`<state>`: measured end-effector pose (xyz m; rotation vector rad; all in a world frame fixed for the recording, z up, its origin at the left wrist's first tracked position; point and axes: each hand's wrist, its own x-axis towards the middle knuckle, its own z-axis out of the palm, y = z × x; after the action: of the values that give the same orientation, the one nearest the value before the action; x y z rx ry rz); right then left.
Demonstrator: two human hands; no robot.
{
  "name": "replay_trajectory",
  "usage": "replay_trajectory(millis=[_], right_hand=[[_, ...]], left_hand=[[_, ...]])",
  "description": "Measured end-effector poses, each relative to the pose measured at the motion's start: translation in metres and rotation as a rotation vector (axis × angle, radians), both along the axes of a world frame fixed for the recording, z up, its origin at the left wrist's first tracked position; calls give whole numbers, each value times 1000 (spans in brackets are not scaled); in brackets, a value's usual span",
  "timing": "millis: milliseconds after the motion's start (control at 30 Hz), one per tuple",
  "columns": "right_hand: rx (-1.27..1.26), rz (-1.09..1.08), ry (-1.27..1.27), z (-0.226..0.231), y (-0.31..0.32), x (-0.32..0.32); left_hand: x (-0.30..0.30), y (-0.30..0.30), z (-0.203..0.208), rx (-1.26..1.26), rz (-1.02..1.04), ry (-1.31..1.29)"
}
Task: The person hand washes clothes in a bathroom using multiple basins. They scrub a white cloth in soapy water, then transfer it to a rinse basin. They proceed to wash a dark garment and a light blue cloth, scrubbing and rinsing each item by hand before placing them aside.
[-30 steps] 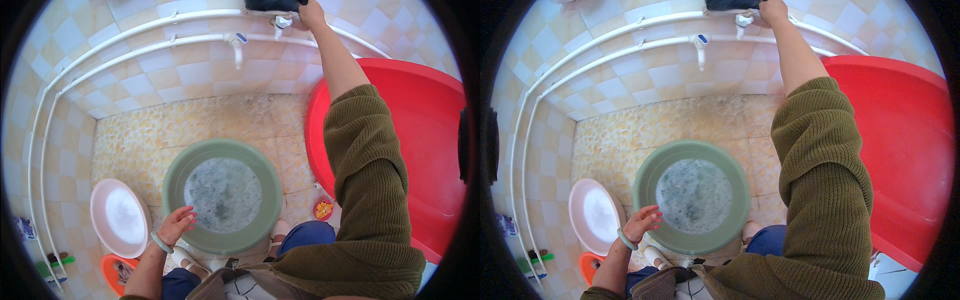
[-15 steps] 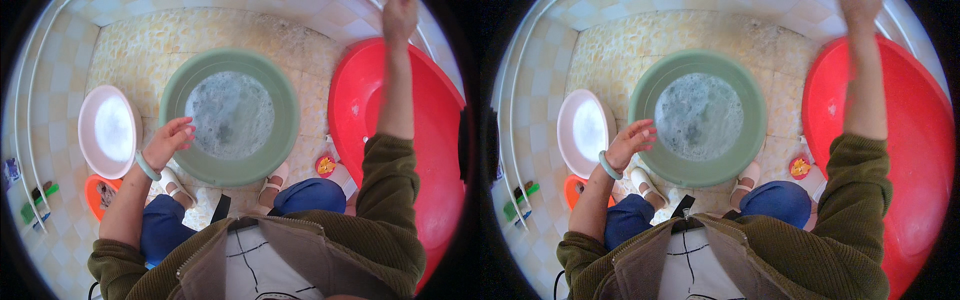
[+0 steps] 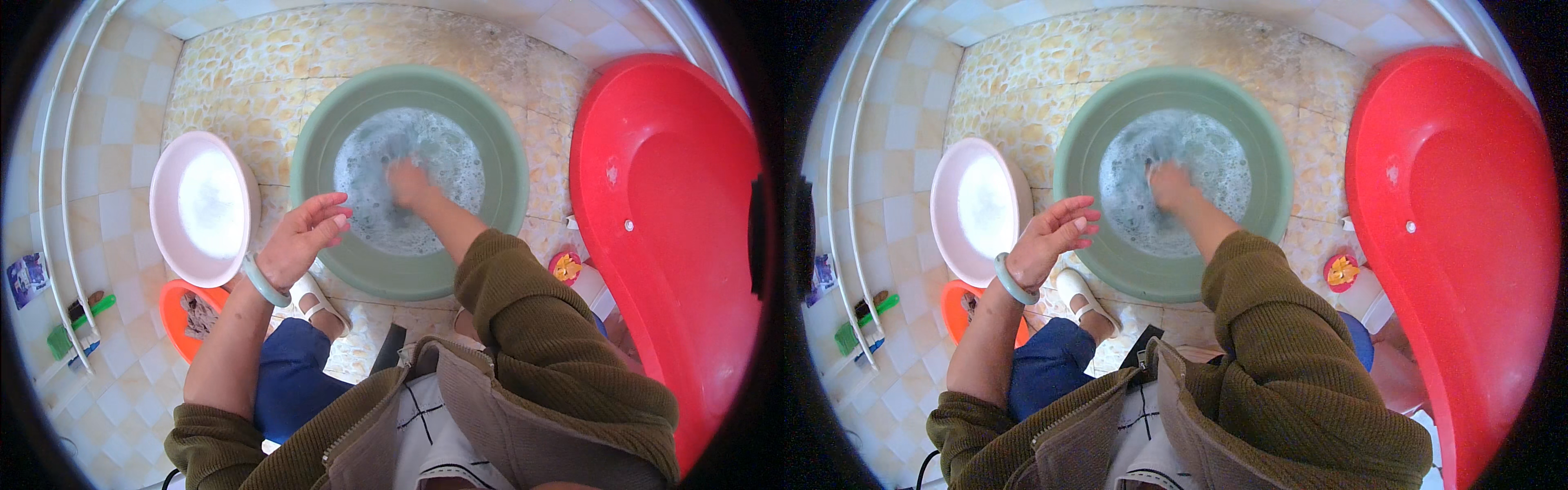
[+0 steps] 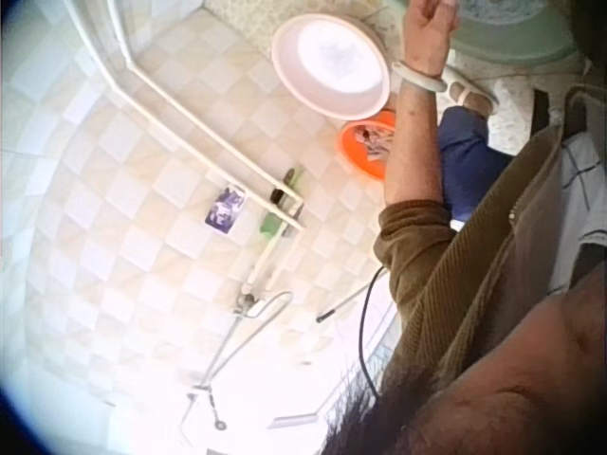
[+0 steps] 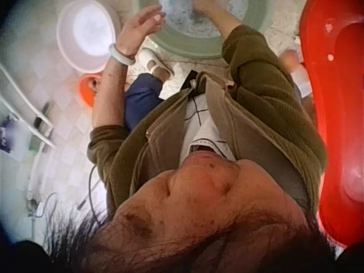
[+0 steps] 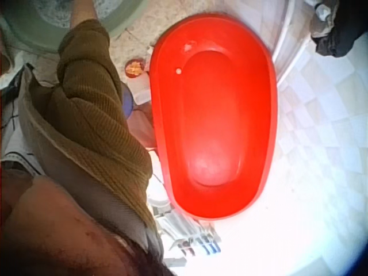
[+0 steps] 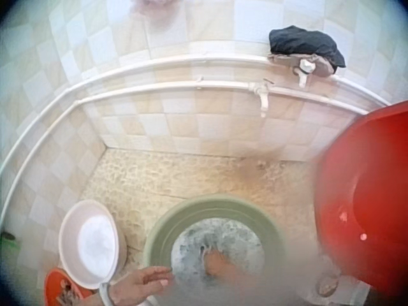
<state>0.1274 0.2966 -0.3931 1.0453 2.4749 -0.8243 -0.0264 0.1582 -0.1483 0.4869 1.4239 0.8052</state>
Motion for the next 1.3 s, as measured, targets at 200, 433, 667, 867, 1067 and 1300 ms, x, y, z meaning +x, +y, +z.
replay_trajectory(millis=[200, 433, 667, 867, 1067, 1300], right_hand=[[-42, -35, 126, -29, -20, 46], [-36, -578, 69, -4, -17, 54], [-516, -600, 788, 93, -48, -15], [-157, -254, 1051, 125, -89, -12], [68, -290, 408, 31, -2, -2], [134, -789, 301, -19, 13, 57]], left_hand=[[-10, 2, -25, -69, 96, -56], [-9, 17, -113, -292, 195, -84], [17, 25, -210, -220, 580, -724], [1, 35, -233, 22, 476, -963], [69, 62, -195, -56, 746, -480], [68, 60, -188, -283, 448, -238]])
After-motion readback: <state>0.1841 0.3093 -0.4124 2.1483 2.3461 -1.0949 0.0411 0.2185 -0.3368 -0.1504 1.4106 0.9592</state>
